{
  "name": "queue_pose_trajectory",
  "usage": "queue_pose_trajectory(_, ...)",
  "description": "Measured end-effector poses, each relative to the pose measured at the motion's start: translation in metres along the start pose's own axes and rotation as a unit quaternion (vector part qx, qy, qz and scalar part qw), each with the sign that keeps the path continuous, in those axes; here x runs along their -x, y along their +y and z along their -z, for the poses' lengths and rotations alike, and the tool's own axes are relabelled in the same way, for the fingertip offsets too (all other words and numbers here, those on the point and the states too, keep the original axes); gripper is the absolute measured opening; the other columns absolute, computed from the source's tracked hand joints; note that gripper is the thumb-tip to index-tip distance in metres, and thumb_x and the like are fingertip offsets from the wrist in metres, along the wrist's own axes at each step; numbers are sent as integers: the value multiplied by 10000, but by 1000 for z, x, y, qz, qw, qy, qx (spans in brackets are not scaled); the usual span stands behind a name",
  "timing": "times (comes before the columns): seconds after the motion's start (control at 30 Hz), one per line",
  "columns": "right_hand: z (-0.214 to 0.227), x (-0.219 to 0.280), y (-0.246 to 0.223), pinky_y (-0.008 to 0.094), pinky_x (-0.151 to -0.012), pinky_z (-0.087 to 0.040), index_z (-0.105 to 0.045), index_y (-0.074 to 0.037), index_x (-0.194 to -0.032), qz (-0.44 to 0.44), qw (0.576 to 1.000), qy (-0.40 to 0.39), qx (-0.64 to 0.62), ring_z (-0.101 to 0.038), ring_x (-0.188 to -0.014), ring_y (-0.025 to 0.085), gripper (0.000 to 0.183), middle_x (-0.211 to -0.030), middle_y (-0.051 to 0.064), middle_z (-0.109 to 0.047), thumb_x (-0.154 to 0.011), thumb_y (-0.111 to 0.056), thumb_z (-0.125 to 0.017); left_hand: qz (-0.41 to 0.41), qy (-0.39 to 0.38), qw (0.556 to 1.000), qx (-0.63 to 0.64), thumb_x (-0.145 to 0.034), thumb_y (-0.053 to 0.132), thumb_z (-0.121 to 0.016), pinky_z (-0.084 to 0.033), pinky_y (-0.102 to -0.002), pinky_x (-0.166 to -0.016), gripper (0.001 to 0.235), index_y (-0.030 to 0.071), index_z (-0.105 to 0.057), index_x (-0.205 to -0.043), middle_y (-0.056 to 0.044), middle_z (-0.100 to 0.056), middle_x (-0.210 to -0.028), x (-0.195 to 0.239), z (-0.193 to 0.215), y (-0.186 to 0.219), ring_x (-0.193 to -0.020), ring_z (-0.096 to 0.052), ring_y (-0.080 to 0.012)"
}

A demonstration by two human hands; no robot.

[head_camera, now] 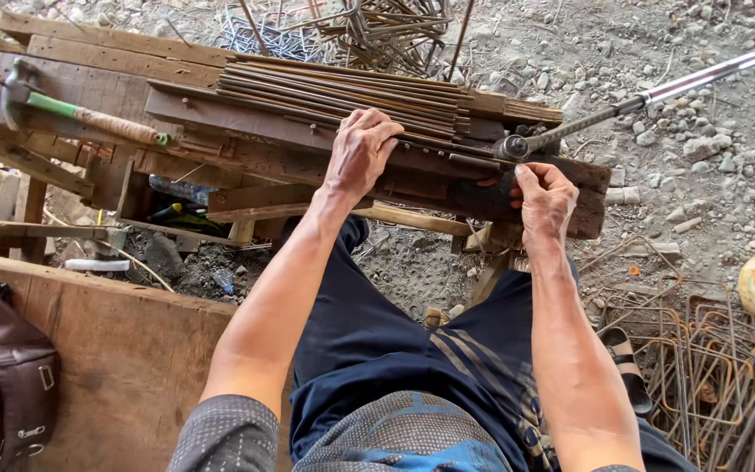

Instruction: The person sits on the ground and uses a manual bending machine to bend thin metal rods into U-shapes. They insert each rod into the machine, rotate the crank handle to bend it, and then remove the finished piece.

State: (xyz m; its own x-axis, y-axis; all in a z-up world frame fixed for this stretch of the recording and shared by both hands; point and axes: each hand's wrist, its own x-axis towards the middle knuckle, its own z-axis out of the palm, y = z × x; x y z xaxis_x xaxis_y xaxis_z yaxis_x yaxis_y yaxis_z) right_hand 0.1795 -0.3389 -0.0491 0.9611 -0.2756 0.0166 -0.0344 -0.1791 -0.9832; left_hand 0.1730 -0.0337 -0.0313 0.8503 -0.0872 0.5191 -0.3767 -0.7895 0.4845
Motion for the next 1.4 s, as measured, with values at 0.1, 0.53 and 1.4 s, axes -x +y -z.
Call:
queue_pose_trajectory(0.1, 1, -2, 3, 251, -439, -570, -739, -30, -935, 6, 1000, -2, -3, -660, -565, 138, 143, -720, 120, -677, -887, -158, -781, 4, 1, 1000, 5, -857, 126, -738, -469, -370, -939, 159, 199, -724, -997, 1, -649, -956, -1, 0, 1, -1021, -619, -234)
queue_pose_trajectory(0.53, 3, -4, 13, 247, -450, -570, -724, -16, -939, 13, 1000, -14, -7, -661, -582, 136, 151, -730, 118, -671, -909, -151, -785, 19, -11, 999, 33, -868, 117, -724, -471, -371, -946, 150, 198, -733, -994, 1, -650, -951, -1, 4, 3, -1023, -618, -236)
queue_pose_trajectory(1.4, 33, -23, -17, 260, -489, -600, -718, -17, -895, 9, 1000, -22, 6, -687, -608, 160, 119, -739, 128, -682, -912, -134, -729, -12, -26, 999, -28, -838, 120, -773, -475, -341, -914, 162, 204, -736, -971, 37, -638, -942, -7, 2, -2, -979, -621, -201)
